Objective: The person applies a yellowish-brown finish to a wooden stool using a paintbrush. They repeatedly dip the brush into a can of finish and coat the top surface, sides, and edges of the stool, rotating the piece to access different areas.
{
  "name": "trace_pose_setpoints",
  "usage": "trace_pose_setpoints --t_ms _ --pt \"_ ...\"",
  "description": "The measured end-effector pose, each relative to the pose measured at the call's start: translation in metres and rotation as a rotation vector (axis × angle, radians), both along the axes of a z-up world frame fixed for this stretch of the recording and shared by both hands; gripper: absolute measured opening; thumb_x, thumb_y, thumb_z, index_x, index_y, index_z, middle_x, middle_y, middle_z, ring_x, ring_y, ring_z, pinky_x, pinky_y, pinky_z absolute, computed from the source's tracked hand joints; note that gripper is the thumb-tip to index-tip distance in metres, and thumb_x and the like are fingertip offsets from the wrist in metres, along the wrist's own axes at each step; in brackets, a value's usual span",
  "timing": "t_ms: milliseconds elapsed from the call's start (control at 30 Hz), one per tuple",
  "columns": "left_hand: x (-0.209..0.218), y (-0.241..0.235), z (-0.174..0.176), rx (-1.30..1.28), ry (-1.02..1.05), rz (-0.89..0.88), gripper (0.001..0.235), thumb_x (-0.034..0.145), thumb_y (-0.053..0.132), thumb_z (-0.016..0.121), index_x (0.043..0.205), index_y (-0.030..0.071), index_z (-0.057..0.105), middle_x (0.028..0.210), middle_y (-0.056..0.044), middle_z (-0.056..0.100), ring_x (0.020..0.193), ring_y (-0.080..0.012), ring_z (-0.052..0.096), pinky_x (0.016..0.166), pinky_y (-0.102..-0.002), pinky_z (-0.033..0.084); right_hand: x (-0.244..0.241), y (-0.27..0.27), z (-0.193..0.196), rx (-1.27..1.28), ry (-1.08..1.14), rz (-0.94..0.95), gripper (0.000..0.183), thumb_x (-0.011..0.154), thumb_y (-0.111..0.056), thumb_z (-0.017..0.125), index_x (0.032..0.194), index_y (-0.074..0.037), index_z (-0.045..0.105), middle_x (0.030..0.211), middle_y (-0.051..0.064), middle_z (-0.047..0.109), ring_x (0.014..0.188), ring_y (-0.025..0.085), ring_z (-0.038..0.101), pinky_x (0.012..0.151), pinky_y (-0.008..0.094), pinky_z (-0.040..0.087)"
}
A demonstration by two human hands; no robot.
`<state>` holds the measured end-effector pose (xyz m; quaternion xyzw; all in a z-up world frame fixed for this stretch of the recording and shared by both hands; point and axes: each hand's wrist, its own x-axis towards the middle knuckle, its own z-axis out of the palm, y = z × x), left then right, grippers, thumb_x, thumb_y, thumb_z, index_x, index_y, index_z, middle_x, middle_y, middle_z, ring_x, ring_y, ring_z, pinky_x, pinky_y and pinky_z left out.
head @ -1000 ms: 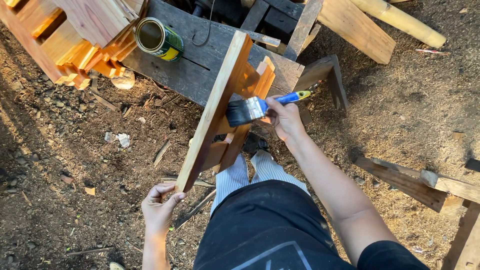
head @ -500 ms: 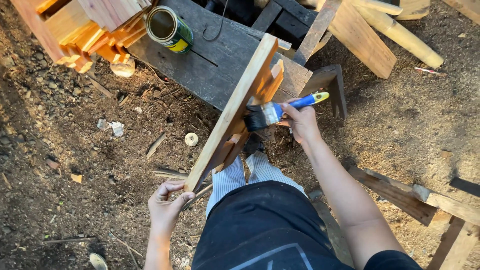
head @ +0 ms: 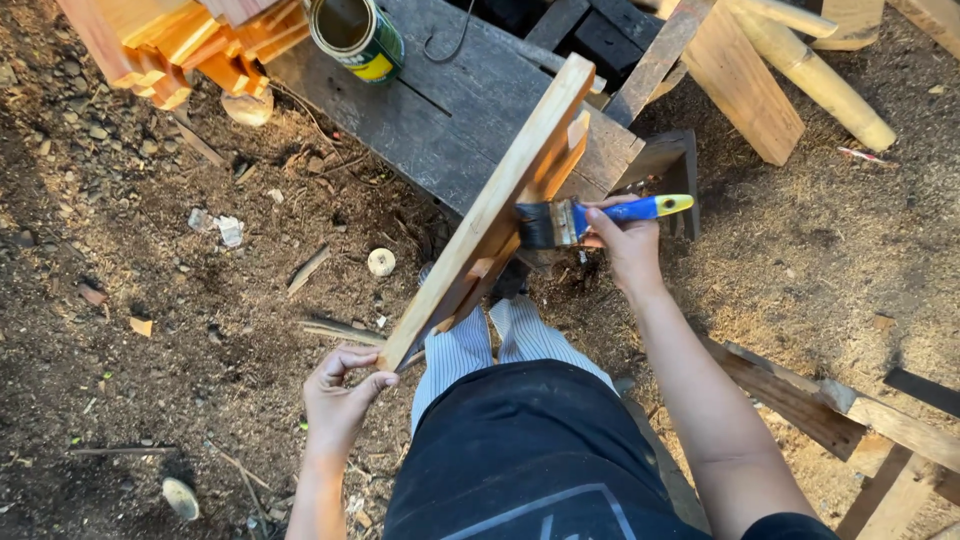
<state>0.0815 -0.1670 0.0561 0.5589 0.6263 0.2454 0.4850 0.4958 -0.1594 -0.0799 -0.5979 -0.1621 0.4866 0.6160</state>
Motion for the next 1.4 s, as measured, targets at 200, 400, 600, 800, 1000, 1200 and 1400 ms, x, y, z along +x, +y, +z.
trace_pose_setpoints --t_ms 200,400,600,800,1000,1200,1400 --pt "-0.001 0.006 0.007 -0.061 -0.047 0.092 0.031 0.066 0.015 0.09 0.091 0.007 0.074 0.1 -0.005 0.074 0.089 -0.0134 0.07 0.079 -0.036 0.059 -0.004 -0.03 0.019 0.011 -0.021 0.029 0.014 0.094 -0.005 0.072 0.102 -0.004 0.061 0.104 0.014 0.074 0.092 0.02 0.076 0.073 0.03 0.07" --pt "0.001 0.006 0.013 0.101 0.08 -0.081 0.032 0.067 0.017 0.091 0.092 0.008 0.073 0.099 -0.006 0.078 0.096 -0.0153 0.072 0.121 -0.045 0.041 -0.061 -0.047 0.009 -0.02 0.462 0.033 0.013 0.092 -0.005 0.072 0.103 -0.008 0.065 0.101 0.012 0.074 0.085 0.019 0.073 0.065 0.034 0.063" --pt "0.003 0.001 0.016 0.116 0.092 -0.118 0.03 0.068 0.017 0.09 0.089 0.009 0.071 0.1 -0.007 0.078 0.1 -0.0161 0.073 0.128 -0.05 0.031 -0.096 -0.057 -0.033 -0.12 0.846 -0.073 0.012 0.096 -0.015 0.074 0.102 -0.009 0.065 0.095 0.007 0.072 0.081 0.018 0.071 0.065 0.032 0.061" --pt "0.001 0.001 0.019 0.104 0.123 -0.134 0.029 0.067 0.014 0.09 0.088 0.009 0.071 0.099 -0.008 0.079 0.101 -0.0173 0.073 0.127 -0.051 0.032 -0.095 -0.042 -0.038 -0.283 0.554 0.108 0.011 0.091 -0.014 0.072 0.096 -0.005 0.067 0.09 0.011 0.074 0.072 0.022 0.07 0.059 0.034 0.06" --pt "-0.005 0.0 0.015 0.106 0.147 -0.141 0.031 0.066 0.015 0.091 0.087 0.008 0.07 0.099 -0.007 0.078 0.102 -0.0176 0.073 0.127 -0.051 0.033 -0.075 -0.027 -0.006 -0.154 0.71 -0.044 0.007 0.09 -0.012 0.068 0.092 -0.006 0.065 0.087 0.01 0.072 0.072 0.02 0.074 0.062 0.036 0.068" --pt "-0.003 0.001 0.017 0.131 0.129 -0.151 0.031 0.067 0.015 0.091 0.088 0.008 0.069 0.099 -0.007 0.077 0.103 -0.0176 0.072 0.127 -0.051 0.032 -0.095 -0.043 -0.038 -0.291 0.514 0.048 0.005 0.09 -0.01 0.069 0.09 -0.005 0.066 0.087 0.009 0.072 0.07 0.02 0.072 0.057 0.034 0.065" --pt "-0.007 -0.003 0.01 0.134 0.139 -0.13 0.032 0.065 0.015 0.092 0.088 0.008 0.07 0.099 -0.007 0.078 0.102 -0.0171 0.073 0.127 -0.05 0.034 -0.075 -0.064 -0.031 -0.192 0.404 -0.003 0.007 0.093 -0.006 0.069 0.097 -0.004 0.064 0.091 0.011 0.072 0.071 0.019 0.07 0.059 0.033 0.062"
